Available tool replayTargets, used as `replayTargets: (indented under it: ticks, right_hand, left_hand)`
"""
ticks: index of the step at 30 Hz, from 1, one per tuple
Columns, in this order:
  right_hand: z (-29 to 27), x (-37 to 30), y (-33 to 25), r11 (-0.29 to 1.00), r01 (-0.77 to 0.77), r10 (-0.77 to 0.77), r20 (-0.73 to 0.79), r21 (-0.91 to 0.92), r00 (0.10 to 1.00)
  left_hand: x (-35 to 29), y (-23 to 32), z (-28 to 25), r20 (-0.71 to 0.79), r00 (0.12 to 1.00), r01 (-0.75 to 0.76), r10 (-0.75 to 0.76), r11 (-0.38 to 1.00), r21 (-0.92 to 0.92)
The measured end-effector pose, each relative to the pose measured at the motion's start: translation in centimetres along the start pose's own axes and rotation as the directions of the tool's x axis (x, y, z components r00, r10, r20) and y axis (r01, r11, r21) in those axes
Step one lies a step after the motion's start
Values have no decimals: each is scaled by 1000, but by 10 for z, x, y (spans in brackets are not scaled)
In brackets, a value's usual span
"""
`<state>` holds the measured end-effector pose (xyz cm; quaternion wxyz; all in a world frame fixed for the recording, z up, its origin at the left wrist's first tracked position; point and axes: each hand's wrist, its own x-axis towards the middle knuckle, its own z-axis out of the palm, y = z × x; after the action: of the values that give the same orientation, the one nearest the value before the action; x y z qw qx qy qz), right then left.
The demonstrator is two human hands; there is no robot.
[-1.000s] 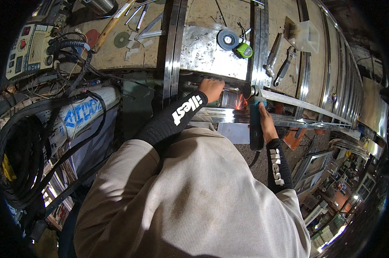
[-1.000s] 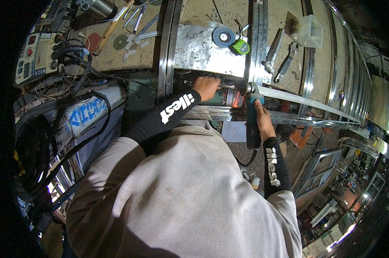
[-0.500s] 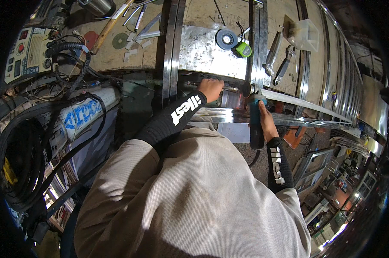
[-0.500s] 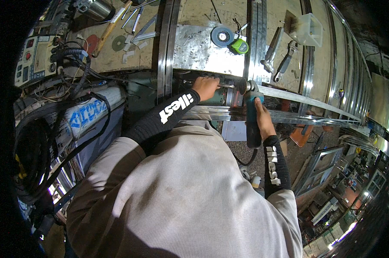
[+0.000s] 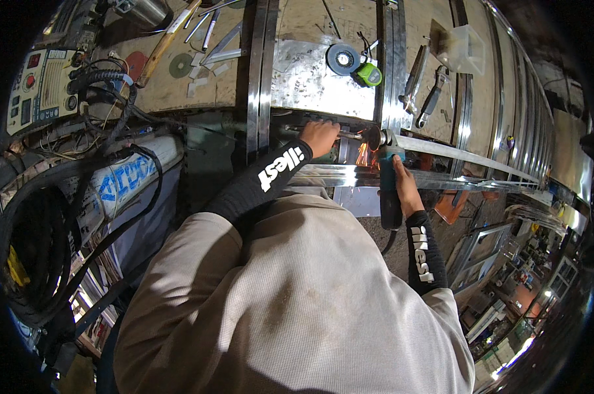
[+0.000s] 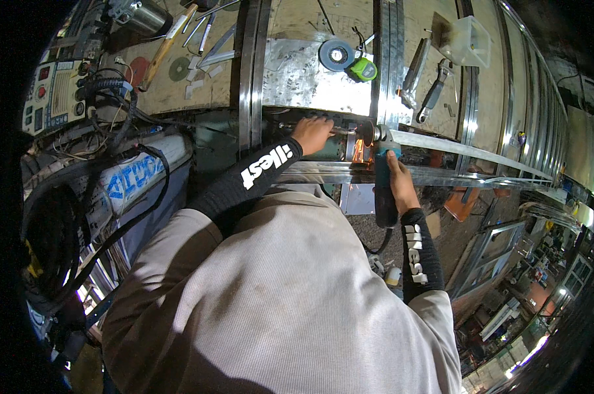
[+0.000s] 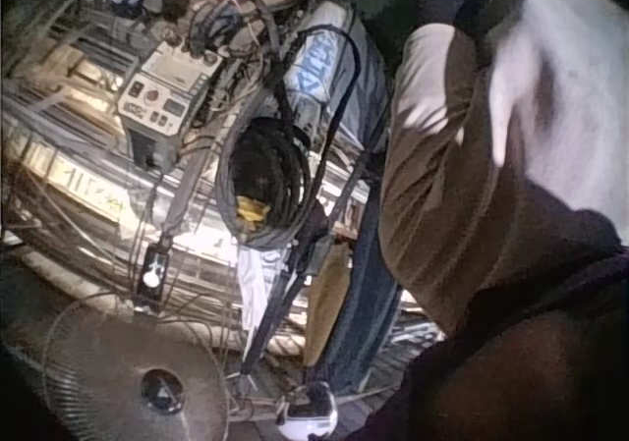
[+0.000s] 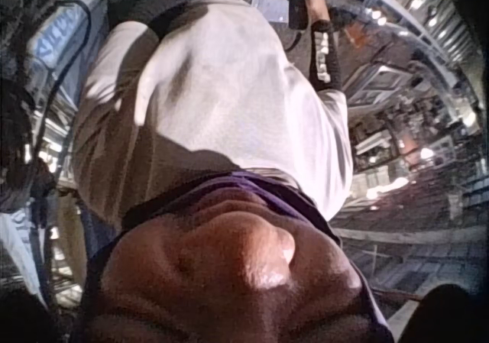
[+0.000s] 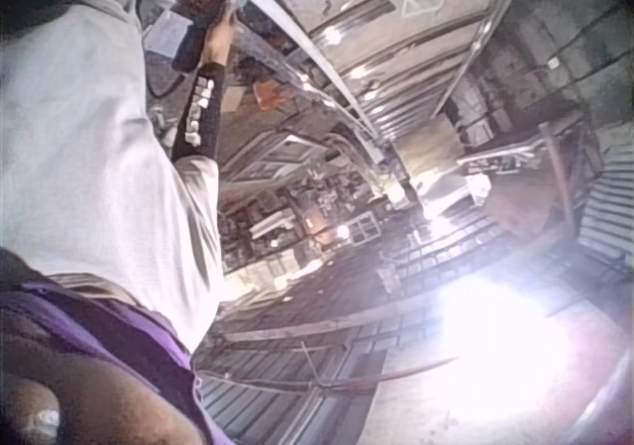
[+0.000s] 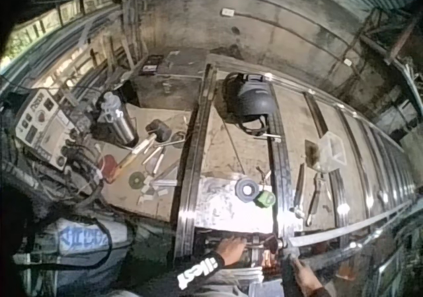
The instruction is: The person measures and marks metal bars on a workbench, then uses an angle grinder to cut and grind the metal, producing sparks. The person repeatedly measures, marks, and grinds different sections of the metal frame.
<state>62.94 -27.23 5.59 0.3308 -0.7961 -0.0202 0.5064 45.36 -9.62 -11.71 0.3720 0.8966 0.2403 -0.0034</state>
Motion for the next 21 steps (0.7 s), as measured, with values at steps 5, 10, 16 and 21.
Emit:
replayTargets:
  ticks: [5,10,16,21]
  right_hand:
    - [-2,7,6,999,-20,19,-23,-43,1000]
    - [-4,1,10,995,9,-17,83,96,996]
    - [-16,-21,-3,956,225,-233,22,191,972]
    - [-16,-25,-5,942,326,-320,-82,80,944]
  left_hand:
    - [-4,-4,9,-85,995,-36,44,995,95]
    - [-7,-10,1,-66,995,68,-73,995,-75]
    - [-25,2,-47,-32,999,26,-31,992,-127]
    - [-43,30,-95,-204,977,-83,68,994,-66]
